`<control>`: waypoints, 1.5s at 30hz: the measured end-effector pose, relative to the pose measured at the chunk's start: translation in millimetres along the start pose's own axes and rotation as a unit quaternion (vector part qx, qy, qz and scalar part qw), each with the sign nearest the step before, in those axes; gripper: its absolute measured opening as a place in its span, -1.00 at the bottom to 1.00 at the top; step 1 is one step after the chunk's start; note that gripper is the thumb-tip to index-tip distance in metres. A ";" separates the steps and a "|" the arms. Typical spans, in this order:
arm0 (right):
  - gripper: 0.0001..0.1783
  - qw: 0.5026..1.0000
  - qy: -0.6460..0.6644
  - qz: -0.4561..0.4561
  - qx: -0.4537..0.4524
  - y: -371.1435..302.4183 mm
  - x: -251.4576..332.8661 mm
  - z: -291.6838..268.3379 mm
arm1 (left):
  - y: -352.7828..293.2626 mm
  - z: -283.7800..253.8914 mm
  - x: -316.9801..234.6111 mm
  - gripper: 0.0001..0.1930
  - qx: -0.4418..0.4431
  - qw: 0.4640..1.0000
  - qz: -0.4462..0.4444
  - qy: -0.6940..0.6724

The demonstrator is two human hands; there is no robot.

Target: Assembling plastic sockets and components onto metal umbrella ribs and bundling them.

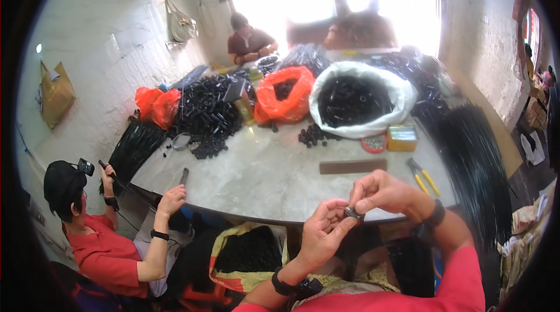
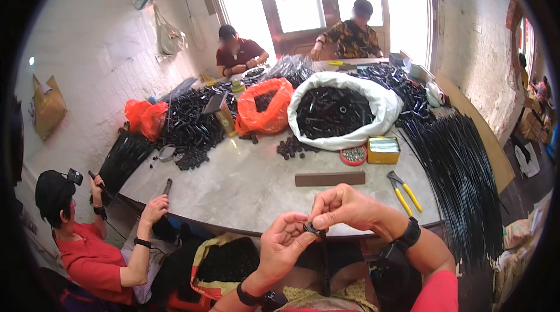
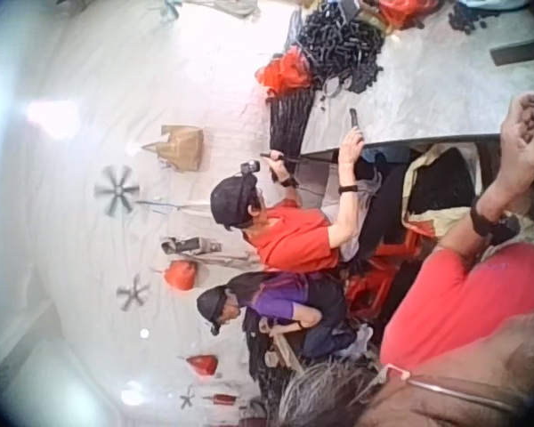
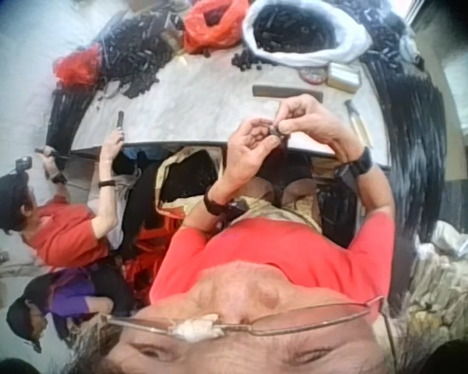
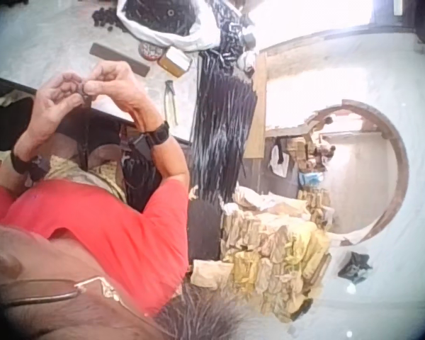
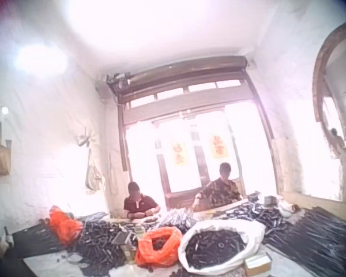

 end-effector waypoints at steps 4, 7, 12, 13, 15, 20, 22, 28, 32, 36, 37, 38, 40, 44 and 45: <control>-0.76 0.999 0.001 0.035 0.001 2.4 7.7 6.3 | 6.0 -8.9 -8.0 -0.63 0.025 0.999 -0.037 -0.014; -0.69 1.000 0.005 0.027 0.000 8.7 4.1 2.1 | 7.3 -11.3 -10.8 -0.66 0.037 0.998 -0.052 0.001; -0.65 0.999 0.023 0.030 -0.019 11.0 2.7 3.7 | 9.1 -13.0 -13.0 -0.67 0.028 0.996 -0.068 0.048; -0.65 0.999 0.024 0.024 -0.022 12.1 2.3 4.1 | 8.1 -14.1 -12.3 -0.67 0.023 0.997 -0.059 0.053; -0.65 0.999 0.024 0.021 -0.037 12.3 -0.8 5.2 | 8.1 -13.9 -11.9 -0.66 0.024 0.996 -0.055 0.060; -0.63 0.999 0.045 0.011 -0.029 9.4 -6.3 3.5 | 12.3 -15.9 -9.5 -0.70 0.010 0.996 -0.053 0.066; -0.59 0.998 0.064 0.006 0.009 2.1 -9.6 3.0 | 8.8 -16.3 -7.4 -0.70 0.015 0.996 -0.051 0.068; -0.57 0.994 0.098 -0.050 0.001 1.7 -27.6 4.8 | 11.1 -11.8 -10.0 -0.73 -0.019 0.995 -0.047 0.086; -0.58 0.991 0.101 -0.079 -0.023 -1.3 -30.8 7.4 | 13.6 -6.7 -10.9 -0.73 -0.034 0.995 -0.043 0.087; -0.60 0.989 0.096 -0.104 -0.033 4.7 -36.1 5.2 | 13.7 -7.8 -9.8 -0.72 -0.053 0.993 -0.054 0.091; -0.61 0.989 0.082 -0.112 -0.047 5.0 -37.9 4.6 | 13.3 -7.7 -10.0 -0.72 -0.051 0.993 -0.051 0.095; -0.62 0.989 0.067 -0.119 -0.061 4.9 -39.5 4.6 | 12.8 -7.2 -9.9 -0.72 -0.049 0.993 -0.048 0.098; -0.62 0.986 0.088 -0.130 -0.064 5.4 -43.0 6.9 | 13.0 -4.3 -10.3 -0.72 -0.061 0.993 -0.048 0.093; -0.64 0.980 0.110 -0.135 -0.099 4.9 -43.0 15.6 | 11.8 -3.9 -12.5 -0.72 -0.088 0.989 -0.051 0.104; -0.64 0.979 0.112 -0.133 -0.101 4.9 -45.3 16.1 | 11.2 -4.6 -12.3 -0.72 -0.088 0.989 -0.054 0.103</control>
Point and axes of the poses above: each hand's wrist, its own y-axis towards the middle knuckle, its own z-axis out of the palm, x = y × z, the point moved 1 cm from there along y, towards the middle knuckle, and after that the axes turned 12 degrees about z, right-handed, at the moved point
